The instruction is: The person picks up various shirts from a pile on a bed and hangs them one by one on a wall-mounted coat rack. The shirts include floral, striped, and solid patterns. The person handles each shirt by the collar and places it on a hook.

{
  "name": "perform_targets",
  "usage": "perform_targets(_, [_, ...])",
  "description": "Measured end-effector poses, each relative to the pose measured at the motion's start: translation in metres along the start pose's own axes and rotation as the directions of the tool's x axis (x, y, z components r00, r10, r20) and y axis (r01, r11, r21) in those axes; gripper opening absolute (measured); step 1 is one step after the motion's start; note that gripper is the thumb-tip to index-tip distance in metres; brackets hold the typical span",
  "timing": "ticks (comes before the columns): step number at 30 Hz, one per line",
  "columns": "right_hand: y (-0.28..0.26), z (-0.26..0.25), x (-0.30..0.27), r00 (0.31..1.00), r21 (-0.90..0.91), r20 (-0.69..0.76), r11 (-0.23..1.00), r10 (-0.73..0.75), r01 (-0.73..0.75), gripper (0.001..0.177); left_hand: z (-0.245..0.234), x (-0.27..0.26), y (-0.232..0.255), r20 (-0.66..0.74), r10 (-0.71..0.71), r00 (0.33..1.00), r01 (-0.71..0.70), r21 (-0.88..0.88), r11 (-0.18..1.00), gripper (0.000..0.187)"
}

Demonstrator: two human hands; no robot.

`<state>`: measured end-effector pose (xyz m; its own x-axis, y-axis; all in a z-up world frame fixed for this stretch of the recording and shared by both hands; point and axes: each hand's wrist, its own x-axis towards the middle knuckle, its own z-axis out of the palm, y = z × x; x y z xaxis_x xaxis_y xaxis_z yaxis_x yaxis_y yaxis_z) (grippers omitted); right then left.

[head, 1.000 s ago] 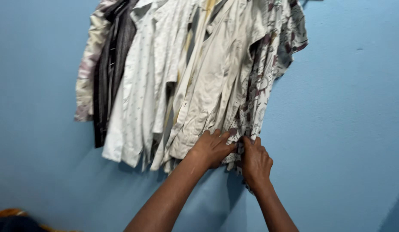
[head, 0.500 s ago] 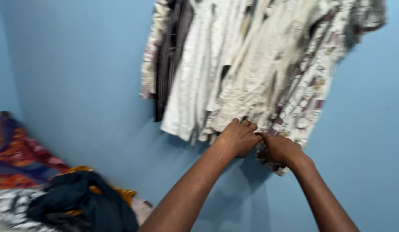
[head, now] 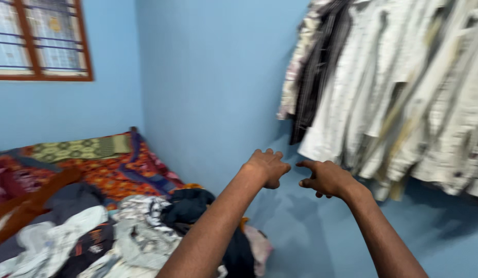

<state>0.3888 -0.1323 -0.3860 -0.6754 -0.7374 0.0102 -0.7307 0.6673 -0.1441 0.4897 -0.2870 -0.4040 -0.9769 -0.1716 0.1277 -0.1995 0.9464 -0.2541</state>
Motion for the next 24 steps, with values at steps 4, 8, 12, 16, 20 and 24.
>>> perform_targets(4, [-0.072,0.010,0.007,0.996,0.029,0.022,0.996,-0.082,0.081,0.065,0.009,-0.059,-0.069,0.096,-0.143,0.985,0.145,-0.009,0.989,0.051])
perform_targets(8, [-0.132,0.015,0.013,0.985,-0.033,0.032,0.985,-0.168,0.169,0.061,0.021,-0.108,-0.131,0.093,-0.270,0.958,0.281,-0.127,0.951,0.058])
perform_targets(12, [-0.187,0.025,0.031,0.972,-0.079,0.063,0.970,-0.227,0.232,0.058,0.055,-0.149,-0.188,0.147,-0.374,0.916,0.397,-0.197,0.896,0.061])
perform_targets(16, [-0.232,0.043,0.045,0.934,-0.087,0.084,0.931,-0.347,0.353,0.056,0.101,-0.193,-0.244,0.170,-0.433,0.885,0.464,-0.275,0.842,0.066])
perform_targets(20, [-0.265,0.063,0.059,0.894,-0.074,0.136,0.895,-0.428,0.440,0.056,0.142,-0.233,-0.290,0.210,-0.515,0.831,0.555,-0.370,0.744,0.071])
perform_targets(24, [-0.275,0.072,0.080,0.869,-0.088,0.143,0.869,-0.474,0.488,0.056,0.171,-0.262,-0.307,0.329,-0.619,0.713,0.695,-0.449,0.562,0.072])
